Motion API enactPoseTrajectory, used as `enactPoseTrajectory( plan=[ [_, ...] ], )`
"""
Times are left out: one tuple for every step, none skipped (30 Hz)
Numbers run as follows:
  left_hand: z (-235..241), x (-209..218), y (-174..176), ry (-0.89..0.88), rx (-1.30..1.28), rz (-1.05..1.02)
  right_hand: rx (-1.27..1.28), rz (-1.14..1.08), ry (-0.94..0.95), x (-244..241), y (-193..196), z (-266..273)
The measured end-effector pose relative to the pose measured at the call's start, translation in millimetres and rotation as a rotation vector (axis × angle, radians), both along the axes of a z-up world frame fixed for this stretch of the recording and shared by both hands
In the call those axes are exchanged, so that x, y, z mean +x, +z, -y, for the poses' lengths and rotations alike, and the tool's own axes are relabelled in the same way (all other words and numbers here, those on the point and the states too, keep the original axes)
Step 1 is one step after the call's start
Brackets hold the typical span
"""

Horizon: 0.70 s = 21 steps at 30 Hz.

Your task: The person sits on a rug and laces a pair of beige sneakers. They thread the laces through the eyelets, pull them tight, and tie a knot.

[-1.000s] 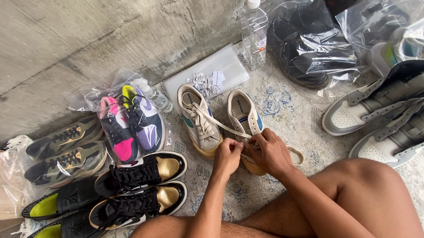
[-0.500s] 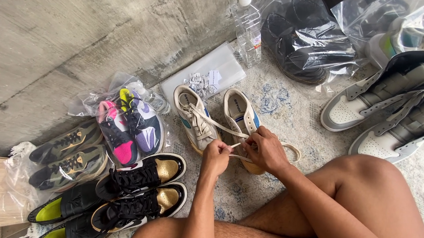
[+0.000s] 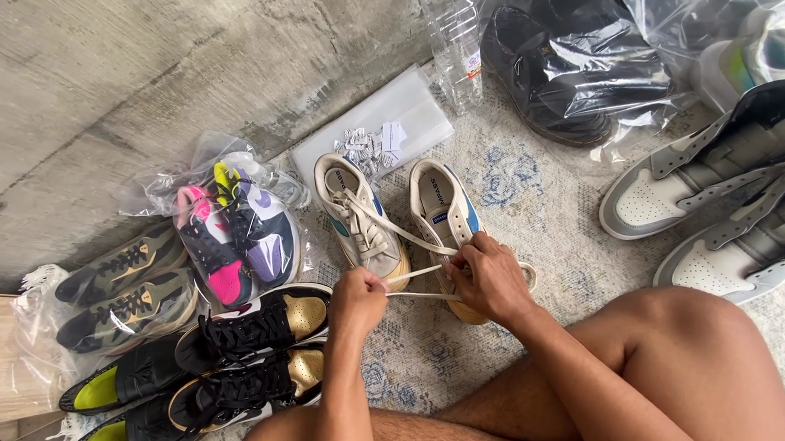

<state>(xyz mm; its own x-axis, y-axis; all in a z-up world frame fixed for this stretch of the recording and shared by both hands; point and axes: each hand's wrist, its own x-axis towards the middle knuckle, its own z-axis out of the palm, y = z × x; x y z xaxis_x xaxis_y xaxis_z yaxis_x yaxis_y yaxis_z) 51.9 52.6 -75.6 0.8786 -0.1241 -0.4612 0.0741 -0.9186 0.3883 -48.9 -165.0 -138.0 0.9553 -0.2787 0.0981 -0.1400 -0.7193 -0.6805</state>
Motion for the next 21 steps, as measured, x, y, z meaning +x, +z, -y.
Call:
enactPoseTrajectory(
  plan=[
    [0.7, -2.2, 16.3, 0.002, 0.005, -0.004, 0.005, -0.004, 0.002, 0.5, -0.4, -0.1],
    [2.1, -3.8, 32.7, 0.006, -0.009, -0.009, 0.000, -0.005, 0.008, 1.0, -0.4, 0.4],
    [3.5, -5.4, 49.3, 0.011, -0.023, -0.015, -0.005, -0.006, 0.014, 1.4, -0.1, 0.7],
    [4.6, -6.1, 39.5, 0.012, -0.023, -0.016, -0.004, -0.007, 0.015, 0.7, 10.5, 2.5],
    [5.6, -7.0, 30.0, -0.040, -0.058, 0.052, 0.038, -0.011, 0.018, -0.2, 21.4, 4.2],
    [6.7, -7.3, 20.9, -0.092, -0.094, 0.120, 0.080, -0.014, 0.019, -0.6, 32.6, 5.9],
    [17.6, -13.2, 35.6, -0.092, -0.094, 0.120, 0.080, -0.014, 0.019, -0.5, 39.2, 7.6],
    [28.0, -19.4, 50.4, -0.216, -0.215, 0.302, 0.156, -0.046, 0.017, -0.8, 45.6, 8.6],
    [38.2, -25.6, 65.1, -0.339, -0.336, 0.485, 0.233, -0.078, 0.015, -1.1, 52.0, 9.4],
    [43.5, -26.8, 60.7, -0.339, -0.335, 0.483, 0.235, -0.079, 0.014, 0.4, 45.6, 12.4],
    [48.6, -28.1, 56.4, -0.411, -0.339, 0.478, 0.240, -0.028, -0.008, 1.9, 39.2, 15.2],
    [54.6, -29.7, 51.7, -0.483, -0.344, 0.472, 0.243, 0.023, -0.031, 2.9, 32.8, 18.9],
    [55.9, -30.2, 40.6, -0.483, -0.345, 0.471, 0.242, 0.022, -0.031, 2.1, 40.4, 18.5],
    [57.9, -30.8, 29.3, -0.478, -0.288, 0.458, 0.221, 0.038, -0.018, 1.6, 48.3, 19.0],
    [60.0, -31.5, 18.2, -0.473, -0.231, 0.445, 0.199, 0.055, -0.005, 1.1, 56.4, 19.5],
    [61.5, -31.6, 16.7, -0.471, -0.234, 0.444, 0.197, 0.053, -0.004, 0.8, 55.1, 19.8],
    [63.1, -31.8, 15.2, -0.457, -0.236, 0.423, 0.173, 0.042, 0.010, 0.4, 53.8, 20.2],
    [63.9, -31.1, 14.1, -0.444, -0.237, 0.402, 0.149, 0.032, 0.023, 0.8, 52.6, 19.8],
    [64.4, -30.4, 14.3, -0.443, -0.238, 0.403, 0.148, 0.032, 0.024, 1.0, 53.6, 19.8],
    [64.6, -29.6, 14.8, -0.421, -0.250, 0.370, 0.142, 0.024, 0.022, 0.8, 54.6, 19.1],
    [64.9, -28.9, 15.0, -0.400, -0.262, 0.338, 0.136, 0.015, 0.019, 0.5, 55.3, 18.7]
  ],
)
